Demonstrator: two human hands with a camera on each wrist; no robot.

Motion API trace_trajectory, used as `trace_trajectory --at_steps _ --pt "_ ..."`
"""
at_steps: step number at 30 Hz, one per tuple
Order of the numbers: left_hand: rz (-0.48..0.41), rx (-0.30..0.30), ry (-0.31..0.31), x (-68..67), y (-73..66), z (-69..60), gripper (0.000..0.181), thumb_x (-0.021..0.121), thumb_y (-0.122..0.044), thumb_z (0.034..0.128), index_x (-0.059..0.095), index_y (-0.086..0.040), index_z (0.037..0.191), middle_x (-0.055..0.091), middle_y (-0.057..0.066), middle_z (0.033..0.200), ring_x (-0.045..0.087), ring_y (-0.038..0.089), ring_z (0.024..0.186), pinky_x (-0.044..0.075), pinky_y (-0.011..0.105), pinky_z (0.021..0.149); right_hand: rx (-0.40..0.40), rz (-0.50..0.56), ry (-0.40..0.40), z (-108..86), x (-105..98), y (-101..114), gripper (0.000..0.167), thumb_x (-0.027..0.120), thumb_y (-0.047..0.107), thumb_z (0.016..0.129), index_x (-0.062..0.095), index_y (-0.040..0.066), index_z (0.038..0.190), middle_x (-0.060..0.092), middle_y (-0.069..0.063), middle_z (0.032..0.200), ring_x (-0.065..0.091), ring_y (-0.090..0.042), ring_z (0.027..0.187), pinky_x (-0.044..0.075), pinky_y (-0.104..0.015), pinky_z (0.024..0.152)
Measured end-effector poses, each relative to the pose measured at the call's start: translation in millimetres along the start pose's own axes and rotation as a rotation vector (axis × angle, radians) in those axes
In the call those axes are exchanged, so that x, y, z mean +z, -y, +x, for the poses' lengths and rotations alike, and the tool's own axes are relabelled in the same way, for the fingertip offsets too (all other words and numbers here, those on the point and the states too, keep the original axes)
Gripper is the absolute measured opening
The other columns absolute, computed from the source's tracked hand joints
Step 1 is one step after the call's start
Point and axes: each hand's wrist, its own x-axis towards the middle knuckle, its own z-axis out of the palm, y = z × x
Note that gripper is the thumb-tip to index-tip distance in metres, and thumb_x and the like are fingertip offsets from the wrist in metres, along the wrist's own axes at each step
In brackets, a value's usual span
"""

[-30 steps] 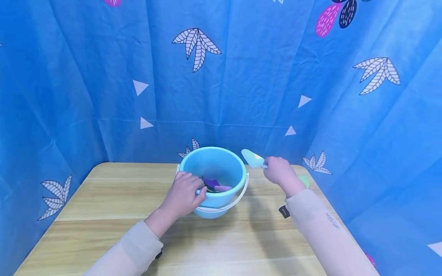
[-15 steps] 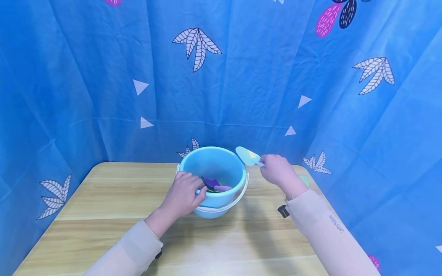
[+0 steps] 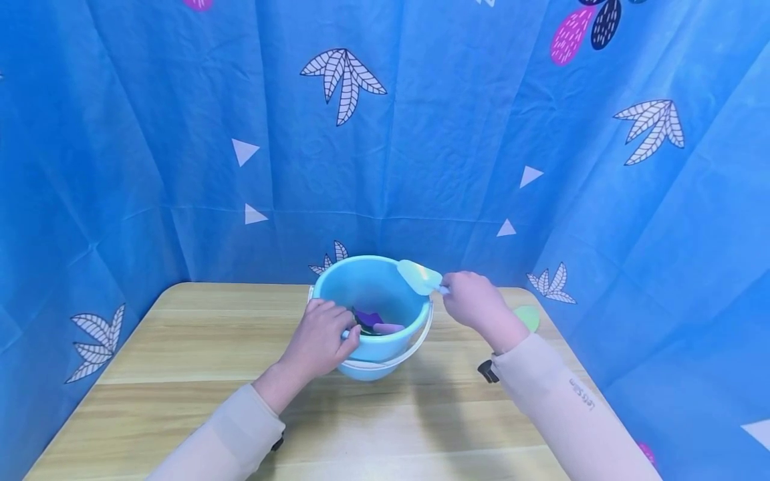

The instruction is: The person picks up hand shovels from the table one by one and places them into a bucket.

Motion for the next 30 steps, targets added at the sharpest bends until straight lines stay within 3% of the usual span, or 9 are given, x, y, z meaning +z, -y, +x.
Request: trace_trajectory --at_steps 18,30 --pt "0.007 0.011 -0.009 -1.3 -1.3 -0.1 0.029 0.047 -0.035 0.0948 0.063 -0.018 0.078 0.058 -0.007 0.074 0.05 0.015 0.075 0.039 0.043 0.087 -0.042 -0.015 0.023 -4.5 5 26 0.017 0.059 0.014 0.097 0.072 0.006 0.103 0.062 -0.005 0.082 0.055 -0.023 0.074 0.051 -0.041 0.075" --pt "0.017 0.011 -0.006 0.2 -1.8 -0.4 0.028 0.048 -0.035 0.0951 0.063 -0.018 0.078 0.059 -0.007 0.074 0.05 0.015 0.075 0.039 0.043 0.087 -0.081 -0.056 0.034 -1.7 17 37 0.013 0.058 0.009 0.095 0.07 0.007 0.094 0.056 -0.003 0.076 0.051 -0.021 0.07 0.047 -0.036 0.067"
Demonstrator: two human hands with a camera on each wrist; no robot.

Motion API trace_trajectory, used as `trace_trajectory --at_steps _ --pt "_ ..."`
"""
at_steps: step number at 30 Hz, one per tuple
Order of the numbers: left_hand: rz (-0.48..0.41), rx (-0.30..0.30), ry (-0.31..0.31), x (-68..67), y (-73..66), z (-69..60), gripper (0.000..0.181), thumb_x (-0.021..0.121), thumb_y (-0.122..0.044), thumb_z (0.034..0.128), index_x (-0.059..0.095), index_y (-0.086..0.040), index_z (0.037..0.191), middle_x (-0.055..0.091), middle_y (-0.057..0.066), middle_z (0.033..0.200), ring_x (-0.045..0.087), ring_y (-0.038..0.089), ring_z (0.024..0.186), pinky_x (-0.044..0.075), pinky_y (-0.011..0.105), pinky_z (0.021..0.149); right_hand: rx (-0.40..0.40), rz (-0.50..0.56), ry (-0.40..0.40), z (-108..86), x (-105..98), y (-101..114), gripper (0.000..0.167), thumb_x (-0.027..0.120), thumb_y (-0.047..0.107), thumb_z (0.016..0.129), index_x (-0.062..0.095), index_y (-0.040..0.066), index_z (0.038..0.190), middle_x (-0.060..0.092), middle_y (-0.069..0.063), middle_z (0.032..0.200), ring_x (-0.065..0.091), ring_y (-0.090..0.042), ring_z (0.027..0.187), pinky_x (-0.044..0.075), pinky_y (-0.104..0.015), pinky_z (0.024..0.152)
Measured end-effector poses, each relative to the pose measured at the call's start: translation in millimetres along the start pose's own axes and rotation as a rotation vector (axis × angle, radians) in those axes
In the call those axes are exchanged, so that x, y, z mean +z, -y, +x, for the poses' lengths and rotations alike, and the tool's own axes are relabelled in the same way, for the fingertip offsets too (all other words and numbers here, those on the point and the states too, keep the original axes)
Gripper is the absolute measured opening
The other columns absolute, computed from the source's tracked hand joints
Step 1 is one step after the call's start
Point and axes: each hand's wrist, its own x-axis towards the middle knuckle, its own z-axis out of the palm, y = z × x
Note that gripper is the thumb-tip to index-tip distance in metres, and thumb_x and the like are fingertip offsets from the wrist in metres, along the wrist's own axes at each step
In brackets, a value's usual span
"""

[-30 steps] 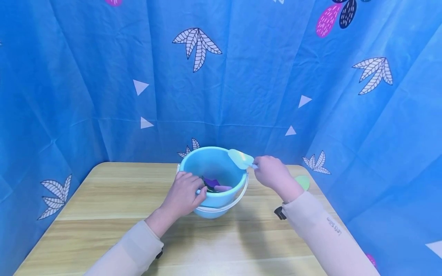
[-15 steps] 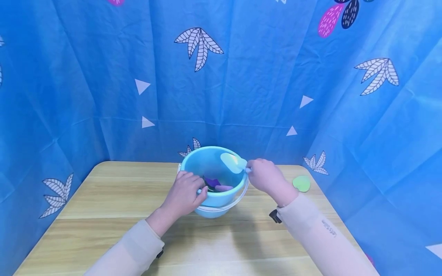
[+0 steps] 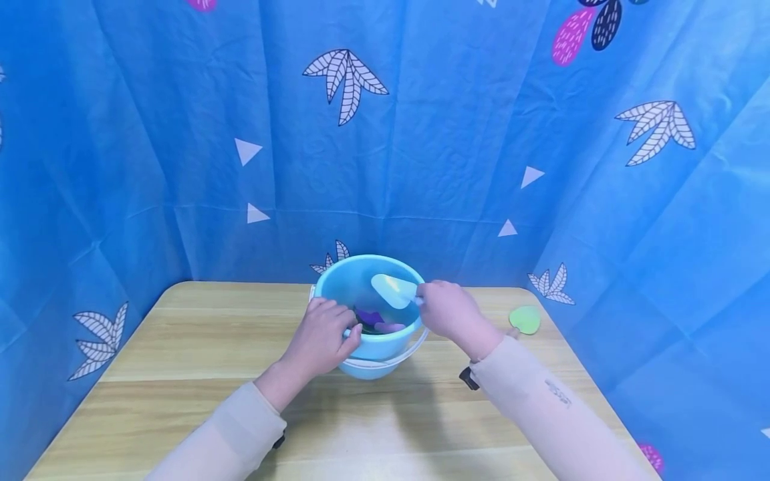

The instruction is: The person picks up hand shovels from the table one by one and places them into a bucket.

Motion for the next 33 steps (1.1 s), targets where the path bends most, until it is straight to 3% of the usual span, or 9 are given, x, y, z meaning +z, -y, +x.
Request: trace_trajectory --at_steps 9,16,21,33 --pt "-0.005 -0.004 -0.012 0.6 -0.1 1.0 0.028 0.048 -0.035 0.0945 0.062 -0.018 0.078 0.057 -0.007 0.073 0.049 0.015 0.074 0.039 0.043 0.086 0.001 -0.034 -0.021 3.8 -2 7 0.011 0.059 0.011 0.096 0.07 0.008 0.097 0.057 -0.003 0.076 0.052 -0.021 0.069 0.047 -0.035 0.065" --pt "-0.003 -0.001 -0.014 2.7 0.7 0.7 0.03 0.047 -0.037 0.095 0.061 -0.018 0.076 0.055 -0.008 0.071 0.048 0.014 0.073 0.039 0.043 0.085 0.014 -0.035 0.007 11.4 1 14 0.013 0.06 0.015 0.098 0.071 0.008 0.099 0.058 -0.004 0.078 0.054 -0.022 0.07 0.048 -0.035 0.065" --pt "-0.001 -0.002 -0.012 2.3 2.0 0.7 0.025 0.054 -0.034 0.0933 0.06 -0.019 0.075 0.052 -0.008 0.069 0.047 0.014 0.072 0.039 0.043 0.085 0.022 -0.052 0.039 17.5 4 22 0.013 0.062 0.016 0.097 0.07 0.008 0.102 0.059 -0.003 0.081 0.054 -0.022 0.07 0.047 -0.035 0.062" --pt "-0.001 -0.016 -0.007 0.0 -6.2 0.4 0.025 0.054 -0.033 0.0935 0.057 -0.019 0.074 0.049 -0.009 0.068 0.046 0.014 0.072 0.039 0.042 0.085 0.016 -0.059 0.065 24.2 3 23 0.008 0.061 0.014 0.096 0.067 0.009 0.094 0.058 -0.004 0.078 0.054 -0.022 0.068 0.047 -0.035 0.06"
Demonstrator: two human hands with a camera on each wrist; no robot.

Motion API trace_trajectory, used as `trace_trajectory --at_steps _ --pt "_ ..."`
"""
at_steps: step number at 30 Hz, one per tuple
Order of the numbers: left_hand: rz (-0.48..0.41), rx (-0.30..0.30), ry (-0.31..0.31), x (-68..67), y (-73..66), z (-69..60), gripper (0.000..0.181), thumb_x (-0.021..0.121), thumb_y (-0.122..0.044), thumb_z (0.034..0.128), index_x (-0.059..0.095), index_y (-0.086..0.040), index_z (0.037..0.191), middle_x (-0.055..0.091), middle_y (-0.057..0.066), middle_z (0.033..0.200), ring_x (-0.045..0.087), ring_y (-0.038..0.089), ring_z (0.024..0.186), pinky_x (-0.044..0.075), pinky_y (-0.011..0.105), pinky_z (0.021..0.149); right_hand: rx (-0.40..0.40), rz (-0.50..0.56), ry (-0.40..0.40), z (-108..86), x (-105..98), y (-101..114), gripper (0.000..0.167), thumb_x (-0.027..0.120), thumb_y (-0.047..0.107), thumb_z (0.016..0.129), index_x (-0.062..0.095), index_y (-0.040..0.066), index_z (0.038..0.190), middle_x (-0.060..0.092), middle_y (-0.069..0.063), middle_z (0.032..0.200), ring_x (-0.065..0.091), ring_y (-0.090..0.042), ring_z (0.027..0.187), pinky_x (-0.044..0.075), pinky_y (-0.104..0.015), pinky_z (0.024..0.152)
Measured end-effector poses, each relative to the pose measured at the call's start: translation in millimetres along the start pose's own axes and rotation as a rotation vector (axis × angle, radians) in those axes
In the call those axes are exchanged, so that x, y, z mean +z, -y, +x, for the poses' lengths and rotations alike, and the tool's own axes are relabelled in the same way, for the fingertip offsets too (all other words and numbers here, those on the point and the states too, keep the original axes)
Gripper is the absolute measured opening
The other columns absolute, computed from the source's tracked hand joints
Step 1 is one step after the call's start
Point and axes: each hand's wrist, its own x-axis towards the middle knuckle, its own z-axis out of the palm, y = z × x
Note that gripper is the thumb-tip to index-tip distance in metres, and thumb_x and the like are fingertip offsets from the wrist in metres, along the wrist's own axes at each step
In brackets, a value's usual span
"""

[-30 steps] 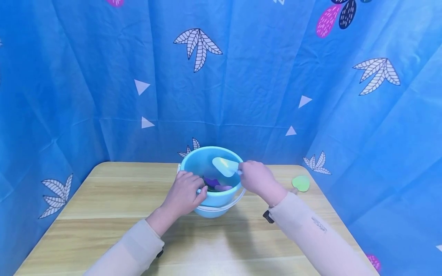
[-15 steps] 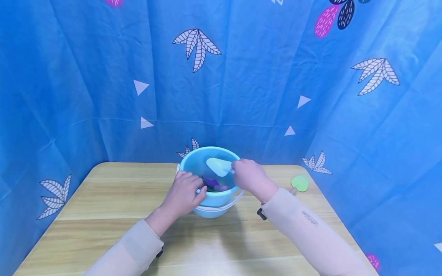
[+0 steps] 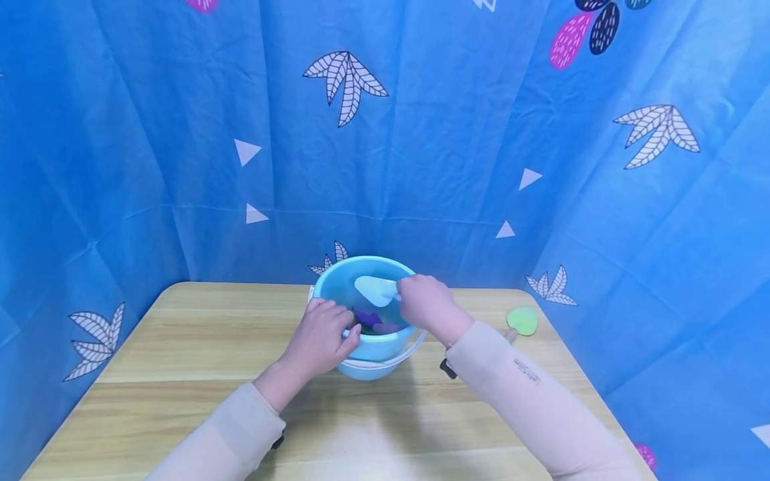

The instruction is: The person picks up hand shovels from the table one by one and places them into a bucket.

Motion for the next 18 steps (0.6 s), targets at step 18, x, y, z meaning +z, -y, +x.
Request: trace_trajectory --at_steps 18 --pt "0.0 0.001 0.002 -0.7 0.6 0.5 0.022 0.057 -0.031 0.0928 0.058 -0.019 0.074 0.047 -0.009 0.067 0.044 0.014 0.071 0.038 0.042 0.084 -0.015 -0.047 0.066 14.9 12 14 0.015 0.071 0.025 0.089 0.063 0.012 0.089 0.058 -0.003 0.077 0.054 -0.02 0.069 0.049 -0.036 0.062"
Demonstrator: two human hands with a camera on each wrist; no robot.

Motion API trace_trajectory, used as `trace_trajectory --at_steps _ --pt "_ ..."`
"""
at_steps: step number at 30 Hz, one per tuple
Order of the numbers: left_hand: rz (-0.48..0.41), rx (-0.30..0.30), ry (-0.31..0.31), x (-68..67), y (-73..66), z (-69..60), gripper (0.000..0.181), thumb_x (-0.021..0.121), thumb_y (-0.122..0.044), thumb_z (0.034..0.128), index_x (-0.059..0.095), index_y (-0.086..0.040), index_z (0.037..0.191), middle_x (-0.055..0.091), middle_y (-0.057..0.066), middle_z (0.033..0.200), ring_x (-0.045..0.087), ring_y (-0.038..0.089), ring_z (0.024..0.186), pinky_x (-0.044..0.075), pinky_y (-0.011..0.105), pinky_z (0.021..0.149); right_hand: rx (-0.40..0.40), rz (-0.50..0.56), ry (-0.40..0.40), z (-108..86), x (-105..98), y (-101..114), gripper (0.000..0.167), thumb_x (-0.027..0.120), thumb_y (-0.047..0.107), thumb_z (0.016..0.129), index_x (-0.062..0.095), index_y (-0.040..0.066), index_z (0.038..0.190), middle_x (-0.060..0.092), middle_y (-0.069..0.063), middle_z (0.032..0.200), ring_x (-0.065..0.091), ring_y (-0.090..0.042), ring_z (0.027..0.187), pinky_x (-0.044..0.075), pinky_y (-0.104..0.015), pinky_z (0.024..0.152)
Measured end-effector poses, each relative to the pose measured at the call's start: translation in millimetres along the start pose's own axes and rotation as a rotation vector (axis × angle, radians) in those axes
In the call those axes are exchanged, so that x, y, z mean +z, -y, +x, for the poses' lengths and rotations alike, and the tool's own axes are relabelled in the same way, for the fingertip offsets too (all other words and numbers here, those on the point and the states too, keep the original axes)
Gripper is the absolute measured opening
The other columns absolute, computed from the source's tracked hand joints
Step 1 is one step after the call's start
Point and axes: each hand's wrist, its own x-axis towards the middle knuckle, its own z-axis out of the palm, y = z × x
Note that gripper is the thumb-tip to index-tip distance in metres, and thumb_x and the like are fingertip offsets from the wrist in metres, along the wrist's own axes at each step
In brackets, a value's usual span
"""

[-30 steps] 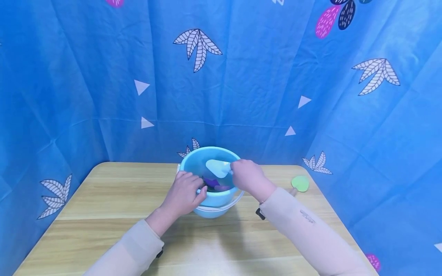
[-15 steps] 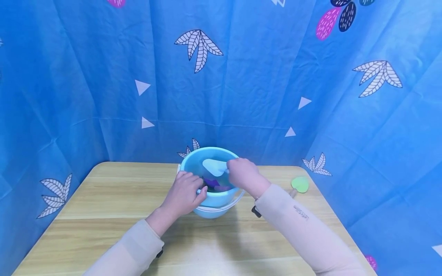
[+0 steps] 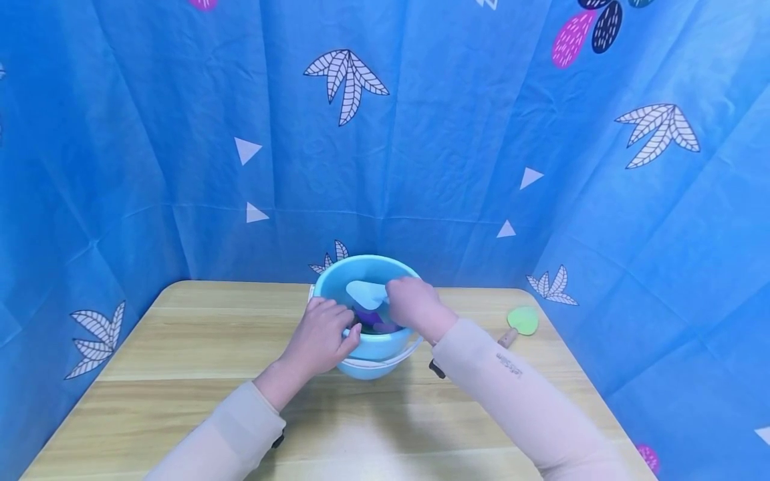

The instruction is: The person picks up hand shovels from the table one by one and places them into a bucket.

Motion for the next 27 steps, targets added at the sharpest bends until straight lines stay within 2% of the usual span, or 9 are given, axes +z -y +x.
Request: trace_trajectory --at_steps 3,8,14,18,27 --pt "-0.002 -0.003 0.004 -0.5 0.1 0.0 0.026 0.053 -0.034 0.094 0.057 -0.019 0.073 0.047 -0.009 0.067 0.044 0.014 0.071 0.038 0.041 0.083 -0.008 -0.024 0.019 3.0 3 4 0.027 0.077 0.035 0.085 0.063 0.012 0.091 0.059 -0.002 0.078 0.056 -0.02 0.072 0.051 -0.036 0.068" --pt "-0.003 -0.008 0.002 -0.8 0.9 -0.2 0.028 0.05 -0.036 0.0943 0.057 -0.019 0.074 0.047 -0.01 0.067 0.045 0.013 0.071 0.038 0.041 0.083 -0.016 -0.047 0.04 9.2 7 10 0.018 0.072 0.027 0.089 0.064 0.012 0.093 0.059 -0.002 0.079 0.057 -0.02 0.073 0.054 -0.037 0.073" --pt "-0.012 -0.003 0.006 -1.2 0.8 0.1 0.028 0.048 -0.037 0.0949 0.056 -0.019 0.074 0.047 -0.01 0.067 0.045 0.014 0.071 0.038 0.041 0.083 -0.002 -0.063 0.08 15.7 12 14 0.025 0.076 0.032 0.086 0.064 0.012 0.096 0.061 -0.002 0.082 0.059 -0.019 0.075 0.054 -0.038 0.076" --pt "-0.008 0.002 0.002 -1.6 0.8 0.6 0.03 0.047 -0.038 0.0955 0.056 -0.019 0.074 0.047 -0.009 0.066 0.045 0.014 0.071 0.038 0.042 0.083 0.006 -0.046 0.103 18.7 13 18 0.023 0.076 0.028 0.087 0.065 0.012 0.099 0.061 -0.002 0.084 0.059 -0.019 0.076 0.055 -0.039 0.077" --pt "-0.01 0.019 -0.007 -0.5 2.1 0.8 0.031 0.045 -0.037 0.096 0.054 -0.019 0.073 0.047 -0.009 0.067 0.047 0.015 0.071 0.038 0.042 0.083 0.034 -0.049 0.14 23.0 17 24 0.012 0.071 0.021 0.09 0.065 0.013 0.097 0.061 -0.003 0.08 0.059 -0.02 0.072 0.052 -0.035 0.066"
